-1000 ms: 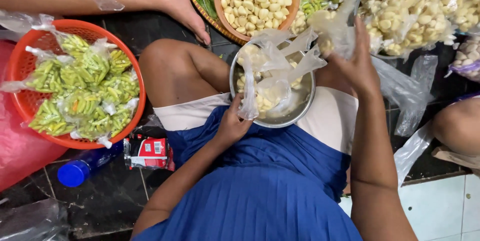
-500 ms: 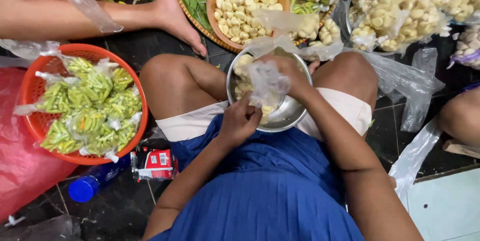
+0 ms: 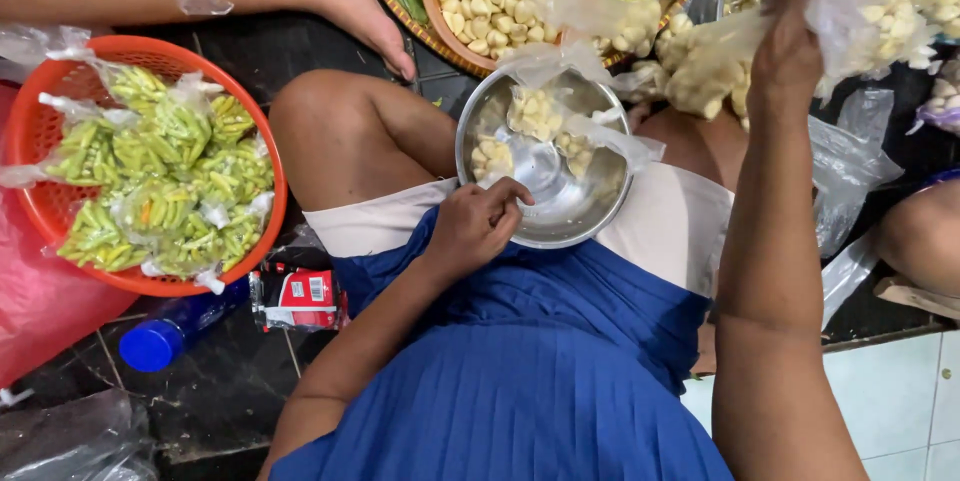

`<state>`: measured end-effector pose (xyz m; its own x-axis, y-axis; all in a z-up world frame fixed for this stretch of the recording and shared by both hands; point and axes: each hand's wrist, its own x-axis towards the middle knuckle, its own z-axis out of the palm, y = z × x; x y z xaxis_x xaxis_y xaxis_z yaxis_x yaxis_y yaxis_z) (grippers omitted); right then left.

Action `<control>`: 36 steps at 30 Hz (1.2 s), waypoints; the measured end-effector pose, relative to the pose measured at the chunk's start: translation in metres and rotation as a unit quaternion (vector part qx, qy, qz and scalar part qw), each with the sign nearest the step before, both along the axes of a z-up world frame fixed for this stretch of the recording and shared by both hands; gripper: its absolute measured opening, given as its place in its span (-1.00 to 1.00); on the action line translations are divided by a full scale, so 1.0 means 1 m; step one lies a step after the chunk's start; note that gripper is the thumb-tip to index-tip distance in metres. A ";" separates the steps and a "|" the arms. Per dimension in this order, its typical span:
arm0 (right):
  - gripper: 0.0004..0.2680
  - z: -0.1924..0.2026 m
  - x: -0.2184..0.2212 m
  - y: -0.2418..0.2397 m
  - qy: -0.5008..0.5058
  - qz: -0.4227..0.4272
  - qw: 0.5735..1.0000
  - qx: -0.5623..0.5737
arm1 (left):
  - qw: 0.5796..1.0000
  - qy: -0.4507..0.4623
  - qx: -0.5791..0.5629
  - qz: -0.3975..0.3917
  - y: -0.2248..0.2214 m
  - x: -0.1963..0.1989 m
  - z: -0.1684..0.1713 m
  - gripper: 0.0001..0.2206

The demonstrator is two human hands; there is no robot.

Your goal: Bagging peeled garlic cloves into small plastic bags for distribution.

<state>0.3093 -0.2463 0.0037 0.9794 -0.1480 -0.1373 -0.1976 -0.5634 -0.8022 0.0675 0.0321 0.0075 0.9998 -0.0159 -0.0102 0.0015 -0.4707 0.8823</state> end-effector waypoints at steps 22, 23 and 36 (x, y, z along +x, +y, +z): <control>-0.82 -0.111 -0.108 0.027 0.027 0.393 0.878 -0.272 | 0.994 -0.046 0.103 0.014 0.005 -0.018 -0.039 -0.69; -0.90 -0.095 -0.113 0.029 -0.008 0.400 0.885 -0.237 | 0.993 -0.048 0.109 0.013 0.003 -0.017 -0.037 -0.70; -0.86 0.037 -0.199 0.024 0.005 0.276 0.939 0.203 | 0.989 -0.048 0.076 -0.117 -0.050 -0.029 -0.042 -0.83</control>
